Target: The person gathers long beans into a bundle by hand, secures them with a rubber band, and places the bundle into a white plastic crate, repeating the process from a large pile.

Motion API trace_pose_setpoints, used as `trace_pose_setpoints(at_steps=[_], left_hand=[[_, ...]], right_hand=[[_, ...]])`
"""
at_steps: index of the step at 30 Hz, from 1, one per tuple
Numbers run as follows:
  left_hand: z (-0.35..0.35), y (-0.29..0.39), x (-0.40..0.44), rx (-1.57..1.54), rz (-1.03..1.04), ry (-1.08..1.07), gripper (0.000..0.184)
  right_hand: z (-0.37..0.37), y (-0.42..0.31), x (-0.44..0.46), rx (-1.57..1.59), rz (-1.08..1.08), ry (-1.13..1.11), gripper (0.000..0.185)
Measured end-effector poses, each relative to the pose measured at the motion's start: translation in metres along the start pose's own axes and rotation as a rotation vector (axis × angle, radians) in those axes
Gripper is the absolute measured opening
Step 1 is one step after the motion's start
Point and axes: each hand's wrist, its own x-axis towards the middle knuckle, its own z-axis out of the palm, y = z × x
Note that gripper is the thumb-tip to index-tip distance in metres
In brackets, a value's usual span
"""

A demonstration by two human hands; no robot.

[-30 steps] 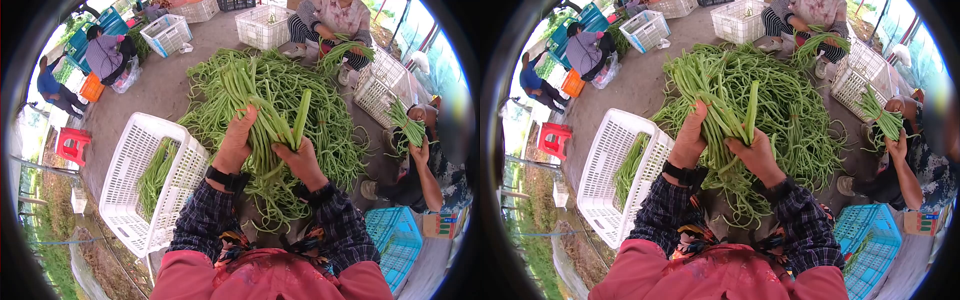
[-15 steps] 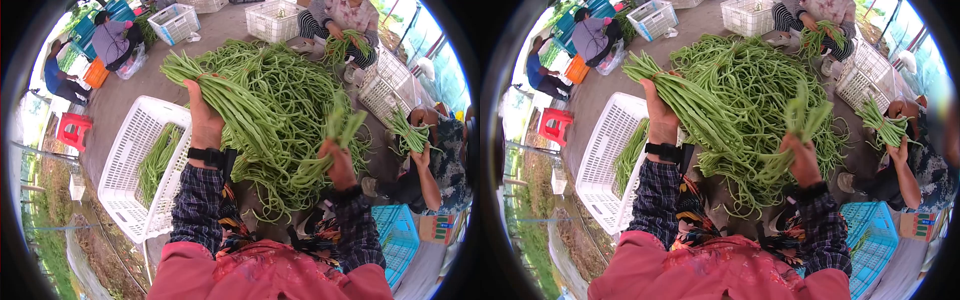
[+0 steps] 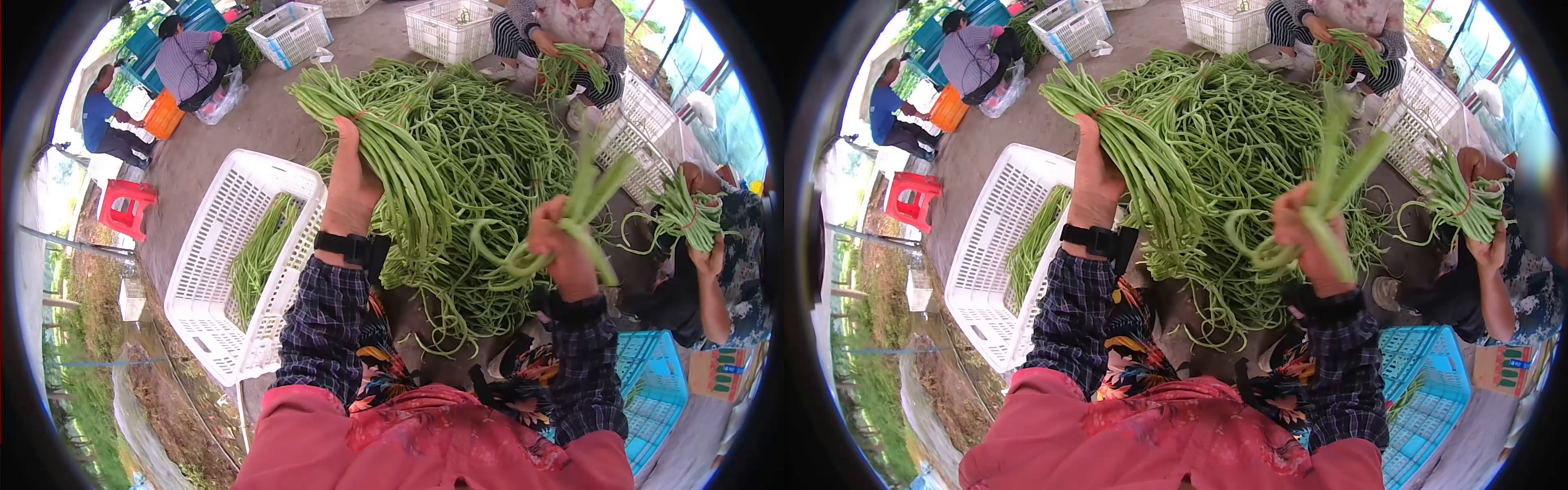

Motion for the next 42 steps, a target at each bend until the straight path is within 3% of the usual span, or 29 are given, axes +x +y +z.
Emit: trace_pose_setpoints(at_steps=[2,7,9,11,18,23,25,27,30,37,39,42], left_hand=[[0.006,-0.010,-0.001,0.022,-0.045,0.013,0.057],[0.017,-0.029,-0.008,0.079,-0.122,-0.107,0.058],[0.020,-0.036,-0.007,0.107,-0.119,-0.183,0.056],[0.025,-0.038,-0.009,0.144,-0.085,-0.165,0.054],[0.035,-0.042,-0.018,0.306,-0.040,-0.282,0.051],[0.025,-0.039,-0.010,0.201,-0.116,-0.342,0.059],[0.028,-0.038,-0.015,0.184,-0.134,-0.321,0.064],[0.031,-0.033,-0.023,0.197,-0.153,-0.370,0.067],[0.027,-0.040,-0.025,0.150,-0.153,-0.303,0.063],[0.015,-0.032,0.001,0.021,-0.183,-0.008,0.071],[0.017,-0.027,-0.001,0.026,-0.140,0.048,0.071],[0.006,-0.010,0.008,-0.005,0.102,0.142,0.073]], right_hand=[[0.027,0.011,0.003,-0.191,0.008,-0.019,0.014],[0.054,0.030,0.025,-0.228,0.031,-0.036,0.016],[0.052,0.044,0.033,-0.241,0.004,-0.018,0.017],[0.049,0.058,0.039,-0.483,-0.156,0.034,0.023],[0.054,0.056,0.043,-0.606,-0.140,0.086,0.027],[0.049,0.033,0.041,-0.461,-0.018,-0.086,0.030],[0.050,0.018,0.038,-0.244,0.244,-0.075,0.029],[0.052,0.025,0.036,-0.089,0.210,0.035,0.030],[0.053,0.030,0.037,-0.274,0.072,-0.093,0.030],[0.042,0.050,0.028,-0.318,0.137,-0.033,0.027],[0.039,0.044,0.019,-0.355,0.185,-0.033,0.027],[0.021,0.036,0.002,-0.413,0.284,-0.006,0.027]])
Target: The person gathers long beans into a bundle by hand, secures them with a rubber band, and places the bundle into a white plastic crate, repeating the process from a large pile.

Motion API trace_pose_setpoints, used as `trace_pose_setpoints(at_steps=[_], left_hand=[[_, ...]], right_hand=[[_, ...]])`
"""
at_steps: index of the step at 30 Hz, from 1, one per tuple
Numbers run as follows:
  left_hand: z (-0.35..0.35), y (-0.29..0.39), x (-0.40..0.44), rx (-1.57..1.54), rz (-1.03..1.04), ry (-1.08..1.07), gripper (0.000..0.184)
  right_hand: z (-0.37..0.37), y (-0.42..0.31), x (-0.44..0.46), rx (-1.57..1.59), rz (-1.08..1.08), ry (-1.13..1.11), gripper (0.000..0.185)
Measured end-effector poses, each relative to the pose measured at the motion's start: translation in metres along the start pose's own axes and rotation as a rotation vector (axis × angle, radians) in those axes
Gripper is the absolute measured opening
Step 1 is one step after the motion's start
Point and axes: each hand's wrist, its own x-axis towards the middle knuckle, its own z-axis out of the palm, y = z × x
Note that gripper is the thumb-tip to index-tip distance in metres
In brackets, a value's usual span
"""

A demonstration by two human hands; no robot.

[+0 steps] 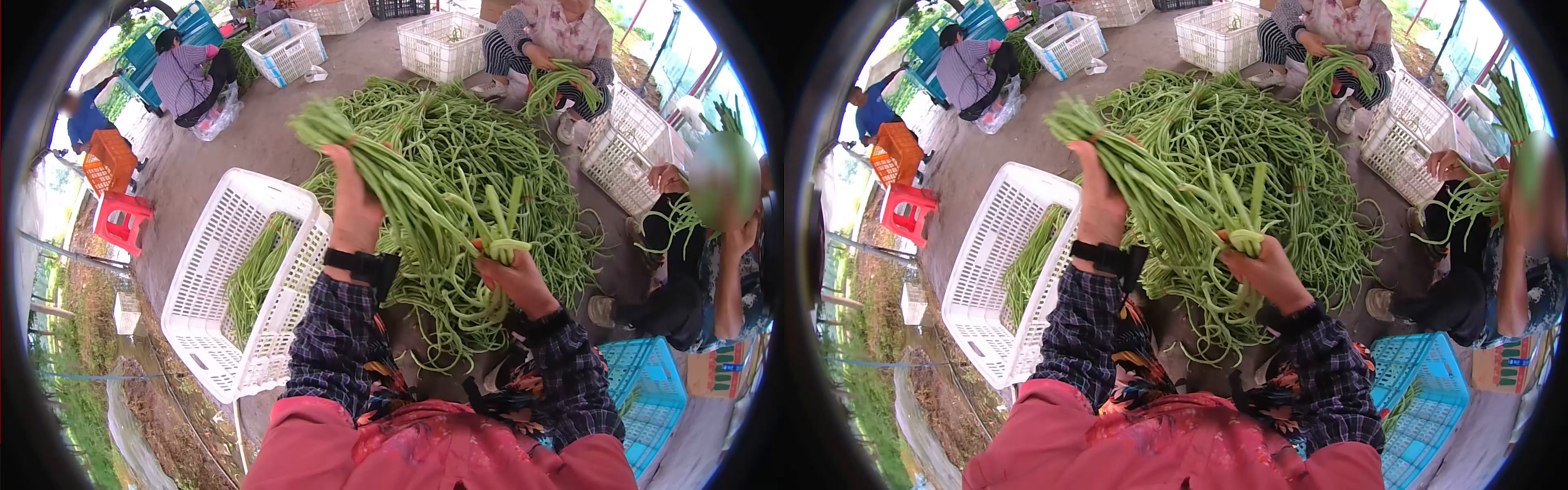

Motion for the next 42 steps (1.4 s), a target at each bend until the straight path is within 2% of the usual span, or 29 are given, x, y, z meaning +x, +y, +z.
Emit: trace_pose_setpoints(at_steps=[1,4,6,7,9,11,12,13,14,16,17,19,22,23,25,26,27,30,32,33,34,35,36,37,38,39,40,41,42], left_hand=[[-0.010,0.011,0.007,-0.064,-0.019,0.004,0.071],[-0.035,0.030,0.016,-0.189,0.016,-0.041,0.067],[-0.048,0.038,0.013,-0.194,0.007,-0.362,0.061],[-0.051,0.040,0.009,-0.190,0.006,-0.352,0.061],[-0.050,0.045,0.001,-0.411,-0.103,-0.457,0.059],[-0.046,0.048,-0.006,-0.417,-0.144,-0.519,0.058],[-0.048,0.047,-0.004,-0.489,-0.161,-0.610,0.059],[-0.049,0.047,-0.002,-0.562,-0.180,-0.702,0.059],[-0.050,0.045,-0.001,-0.590,-0.158,-0.633,0.057],[-0.046,0.042,-0.001,-0.571,-0.174,-0.674,0.058],[-0.044,0.040,-0.001,-0.545,-0.192,-0.712,0.059],[-0.040,0.033,0.000,-0.489,-0.175,-0.638,0.064],[-0.023,0.026,-0.004,-0.254,-0.103,-0.408,0.072],[-0.021,0.022,-0.002,-0.248,-0.120,-0.420,0.067],[-0.013,0.008,0.002,-0.344,-0.177,-0.209,0.060],[-0.012,0.002,0.003,-0.356,-0.191,-0.215,0.060],[-0.011,-0.003,0.005,-0.325,-0.201,-0.184,0.057],[-0.009,-0.018,0.012,-0.281,-0.209,-0.168,0.053],[-0.006,-0.023,0.009,-0.277,-0.194,-0.189,0.048],[-0.011,-0.028,0.010,-0.187,-0.132,-0.212,0.049],[-0.014,-0.034,0.012,-0.104,-0.084,-0.248,0.051],[-0.011,-0.032,0.003,-0.090,-0.063,-0.310,0.051],[-0.010,-0.032,-0.004,-0.088,-0.062,-0.384,0.050],[-0.015,-0.041,0.010,-0.135,-0.153,-0.320,0.049],[-0.006,-0.041,0.001,-0.081,-0.093,-0.279,0.048],[-0.004,-0.048,0.018,-0.163,-0.242,-0.127,0.050],[0.010,-0.047,0.015,-0.106,-0.225,0.020,0.053],[0.000,-0.056,0.027,-0.095,-0.226,-0.027,0.054],[-0.009,-0.062,0.041,-0.084,-0.212,-0.070,0.055]], right_hand=[[-0.009,0.003,-0.008,-0.021,0.055,0.012,0.028],[-0.043,0.017,-0.031,0.340,-0.034,0.091,0.039],[-0.069,0.026,-0.040,0.470,-0.099,0.068,0.043],[-0.078,0.026,-0.046,0.574,-0.162,0.093,0.047],[-0.080,0.023,-0.055,0.681,-0.221,0.122,0.051],[-0.077,0.009,-0.060,0.754,-0.324,-0.012,0.052],[-0.073,0.001,-0.064,0.745,-0.302,-0.042,0.042],[-0.065,-0.006,-0.068,0.742,-0.300,-0.042,0.042],[-0.057,-0.013,-0.072,0.709,-0.331,-0.029,0.036],[-0.051,-0.033,-0.083,0.666,-0.365,-0.012,0.029],[-0.050,-0.046,-0.089,0.643,-0.439,0.043,0.026],[-0.049,-0.078,-0.104,0.580,-0.589,0.131,0.020],[-0.070,-0.122,-0.127,0.545,-0.768,0.097,0.017],[-0.078,-0.137,-0.138,0.507,-0.819,0.116,0.018],[-0.095,-0.164,-0.166,0.496,-0.901,0.186,0.019],[-0.103,-0.177,-0.182,0.352,-0.952,0.264,0.020],[-0.120,-0.192,-0.200,0.329,-0.963,0.199,0.020],[-0.145,-0.235,-0.261,0.194,-0.947,0.342,0.017],[-0.214,-0.282,-0.335,0.036,-0.932,0.457,0.018],[-0.192,-0.288,-0.348,-0.077,-1.001,0.793,0.029],[-0.168,-0.287,-0.355,-0.104,-1.005,0.835,0.029],[-0.145,-0.292,-0.365,-0.739,-0.992,1.113,0.029],[-0.125,-0.299,-0.382,-1.414,-0.850,1.351,0.030],[-0.115,-0.309,-0.405,-2.101,-0.553,1.495,0.031],[-0.121,-0.323,-0.425,-1.476,-0.918,1.363,0.024],[-0.127,-0.335,-0.446,-0.830,-1.192,1.162,0.018],[-0.114,-0.334,-0.457,-1.025,-1.139,1.298,0.023],[-0.099,-0.329,-0.465,-1.208,-1.073,1.415,0.029],[-0.087,-0.338,-0.498,-1.231,-1.039,1.466,0.029]])
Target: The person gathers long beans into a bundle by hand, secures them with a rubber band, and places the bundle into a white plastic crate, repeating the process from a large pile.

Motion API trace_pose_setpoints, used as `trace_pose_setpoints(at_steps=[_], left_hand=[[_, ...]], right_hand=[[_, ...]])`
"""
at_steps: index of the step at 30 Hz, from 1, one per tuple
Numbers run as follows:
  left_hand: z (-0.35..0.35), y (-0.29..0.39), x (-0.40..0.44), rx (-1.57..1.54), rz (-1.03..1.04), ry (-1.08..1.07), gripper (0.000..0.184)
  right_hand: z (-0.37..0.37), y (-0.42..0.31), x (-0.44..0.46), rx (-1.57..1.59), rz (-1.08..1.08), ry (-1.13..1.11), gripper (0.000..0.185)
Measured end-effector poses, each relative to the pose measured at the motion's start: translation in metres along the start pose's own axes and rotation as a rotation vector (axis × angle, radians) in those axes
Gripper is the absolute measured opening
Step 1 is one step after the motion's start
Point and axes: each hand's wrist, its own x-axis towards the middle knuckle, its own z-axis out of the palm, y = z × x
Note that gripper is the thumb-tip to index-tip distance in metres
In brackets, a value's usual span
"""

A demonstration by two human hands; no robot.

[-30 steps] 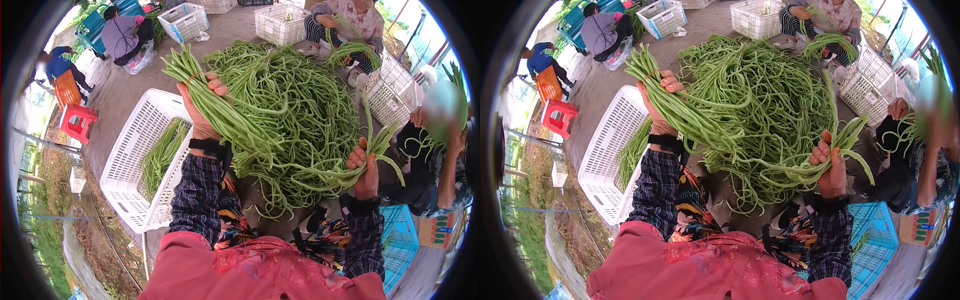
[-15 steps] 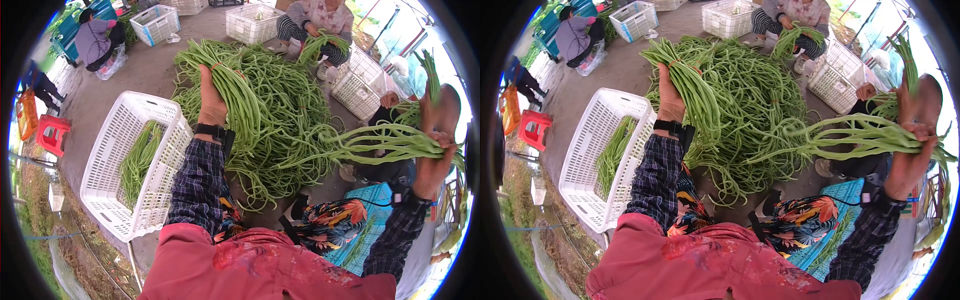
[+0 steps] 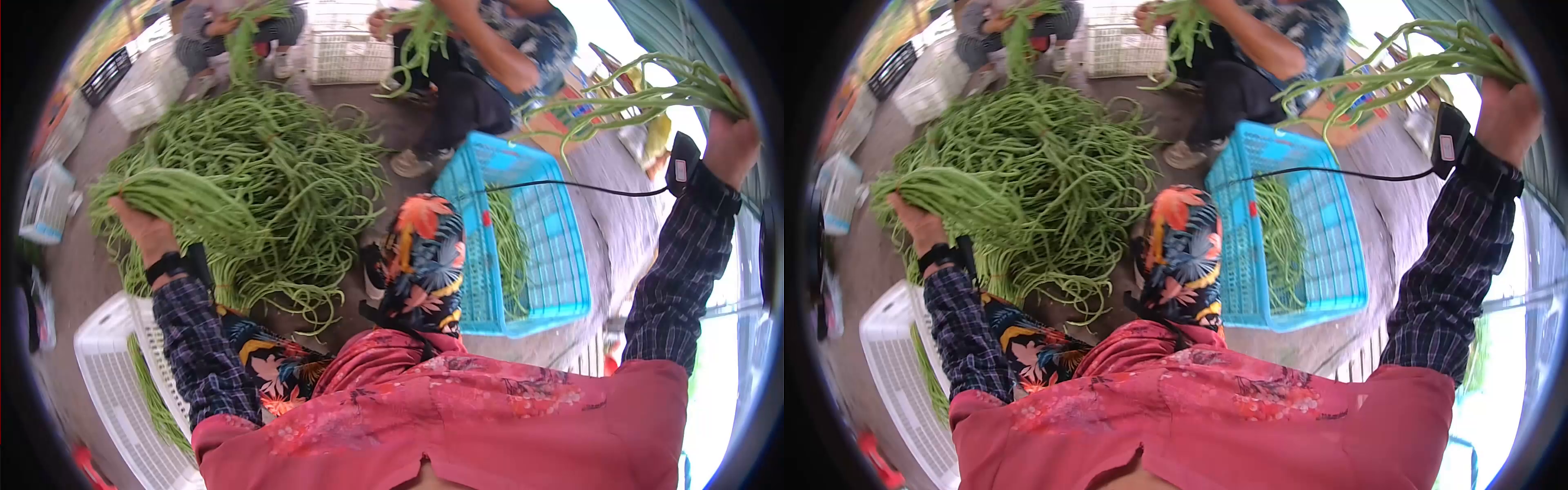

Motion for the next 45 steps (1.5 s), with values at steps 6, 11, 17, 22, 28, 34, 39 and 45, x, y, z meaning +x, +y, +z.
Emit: trace_pose_setpoints(at_steps=[6,11,17,22,28,34,39,45], left_hand=[[0.015,0.001,-0.009,0.100,0.048,-0.032,0.055],[0.020,0.005,-0.020,0.117,0.048,-0.085,0.053],[0.005,0.029,-0.040,0.100,-0.139,-0.332,0.048],[0.000,0.026,-0.062,0.032,0.099,-0.274,0.047],[0.020,0.038,-0.076,-0.123,-0.121,-0.198,0.053],[0.020,0.032,-0.077,-0.035,-0.179,-0.248,0.059],[0.039,0.029,-0.101,0.077,-0.232,-0.236,0.054],[0.026,0.019,-0.078,0.339,-0.196,-0.327,0.045]], right_hand=[[-0.070,-0.058,-0.012,-0.096,0.197,0.169,0.022],[-0.099,0.017,-0.044,0.017,0.675,-0.201,0.022],[-0.026,0.178,-0.238,-0.545,0.690,-0.933,0.040],[0.072,0.227,-0.326,-0.348,0.714,-1.043,0.051],[0.250,-0.012,-0.216,0.409,0.532,-0.920,0.044],[0.390,-0.153,-0.255,0.694,0.191,-1.255,0.062],[0.467,-0.197,-0.334,0.823,0.070,-1.263,0.076],[0.499,-0.170,-0.359,1.395,0.623,-1.341,0.067]])
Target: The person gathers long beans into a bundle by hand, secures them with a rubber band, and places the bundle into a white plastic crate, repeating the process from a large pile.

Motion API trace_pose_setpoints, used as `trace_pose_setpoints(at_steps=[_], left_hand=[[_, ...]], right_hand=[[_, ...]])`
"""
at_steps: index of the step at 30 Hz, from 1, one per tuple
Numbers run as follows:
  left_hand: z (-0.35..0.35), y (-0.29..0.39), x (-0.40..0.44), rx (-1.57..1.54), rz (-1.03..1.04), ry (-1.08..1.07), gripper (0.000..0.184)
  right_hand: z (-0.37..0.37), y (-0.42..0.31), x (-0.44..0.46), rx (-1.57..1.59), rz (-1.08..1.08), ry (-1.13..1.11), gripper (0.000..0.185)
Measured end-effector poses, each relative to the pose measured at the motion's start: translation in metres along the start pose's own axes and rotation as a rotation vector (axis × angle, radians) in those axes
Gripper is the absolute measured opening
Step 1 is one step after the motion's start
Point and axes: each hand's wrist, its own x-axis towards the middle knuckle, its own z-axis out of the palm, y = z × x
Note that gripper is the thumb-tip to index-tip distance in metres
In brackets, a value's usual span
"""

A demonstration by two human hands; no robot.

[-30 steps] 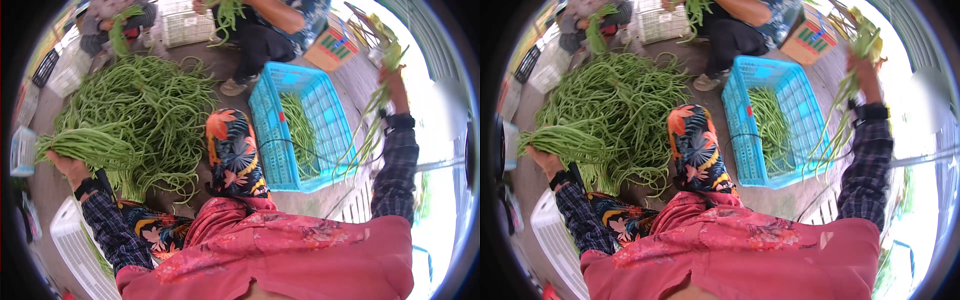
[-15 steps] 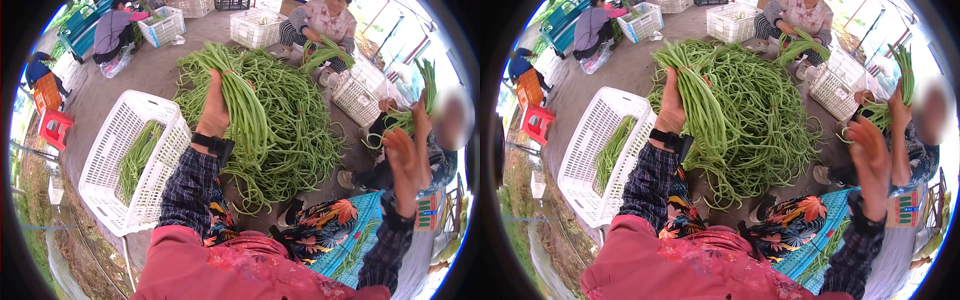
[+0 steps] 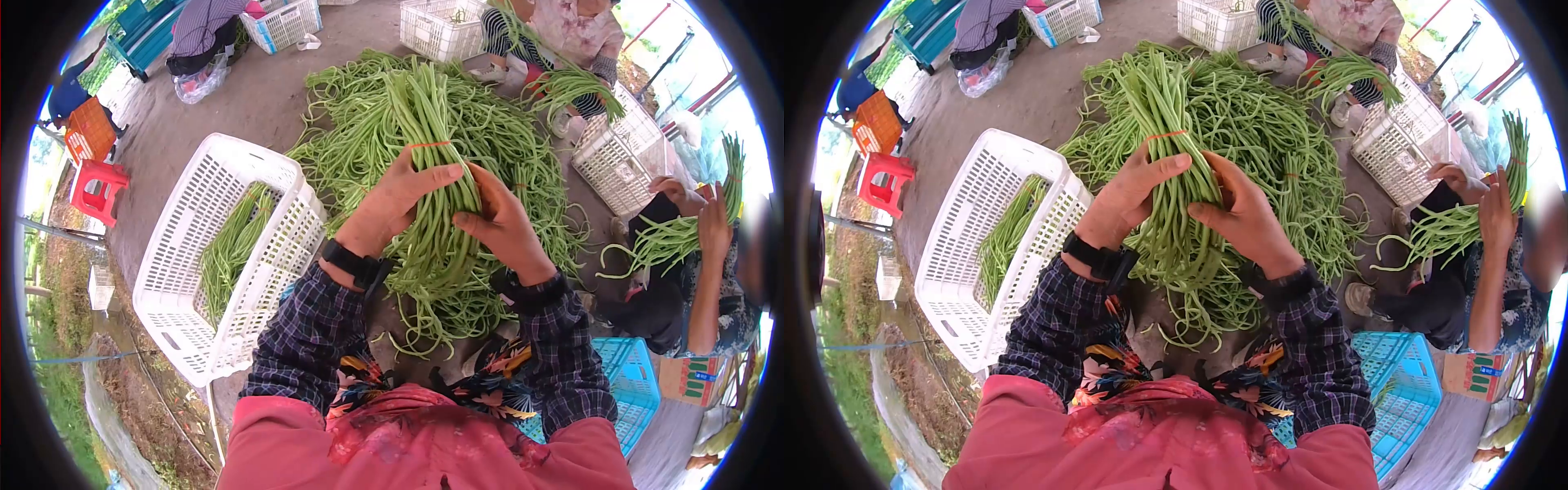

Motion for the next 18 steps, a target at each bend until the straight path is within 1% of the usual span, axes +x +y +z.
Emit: trace_pose_setpoints(at_steps=[1,2,4,5,6,8,9,11,12,14,15,16,18], left_hand=[[0.000,-0.001,0.001,-0.042,-0.024,0.022,0.048],[-0.001,-0.001,0.001,-0.039,-0.043,0.028,0.048],[-0.003,0.003,0.001,-0.129,-0.168,0.099,0.048],[-0.005,0.002,0.001,-0.139,-0.149,0.091,0.038],[-0.007,0.001,0.003,-0.138,-0.153,0.093,0.038],[-0.007,0.001,0.002,-0.144,-0.165,0.079,0.039],[-0.006,0.002,0.004,-0.163,-0.189,0.116,0.041],[-0.009,-0.001,0.006,-0.162,-0.193,0.079,0.043],[-0.011,-0.002,0.008,-0.166,-0.191,0.044,0.044],[-0.012,-0.003,0.010,-0.163,-0.187,0.053,0.045],[-0.013,-0.003,0.011,-0.163,-0.183,0.068,0.045],[-0.014,-0.003,0.013,-0.162,-0.181,0.065,0.045],[-0.016,-0.004,0.015,-0.121,-0.159,0.093,0.047]], right_hand=[[-0.004,0.001,0.001,-0.019,0.000,-0.010,0.061],[-0.008,0.002,0.000,-0.005,0.010,-0.002,0.061],[-0.016,0.005,0.002,0.081,0.082,0.007,0.059],[-0.017,0.005,0.004,0.112,0.062,0.030,0.051],[-0.022,0.007,0.005,0.114,0.065,0.032,0.051],[-0.030,0.011,0.003,-0.048,0.130,0.034,0.038],[-0.031,0.015,0.005,-0.044,0.130,0.039,0.038],[-0.030,0.018,0.010,-0.544,-0.267,0.078,0.029],[-0.029,0.017,0.010,-0.545,-0.270,0.083,0.029],[-0.026,0.012,0.007,-0.588,-0.234,0.134,0.024],[-0.025,0.010,0.006,-0.763,-0.340,0.173,0.019],[-0.023,0.003,0.004,-0.765,-0.344,0.174,0.019],[-0.014,-0.013,0.000,-0.977,-0.376,0.197,0.018]])
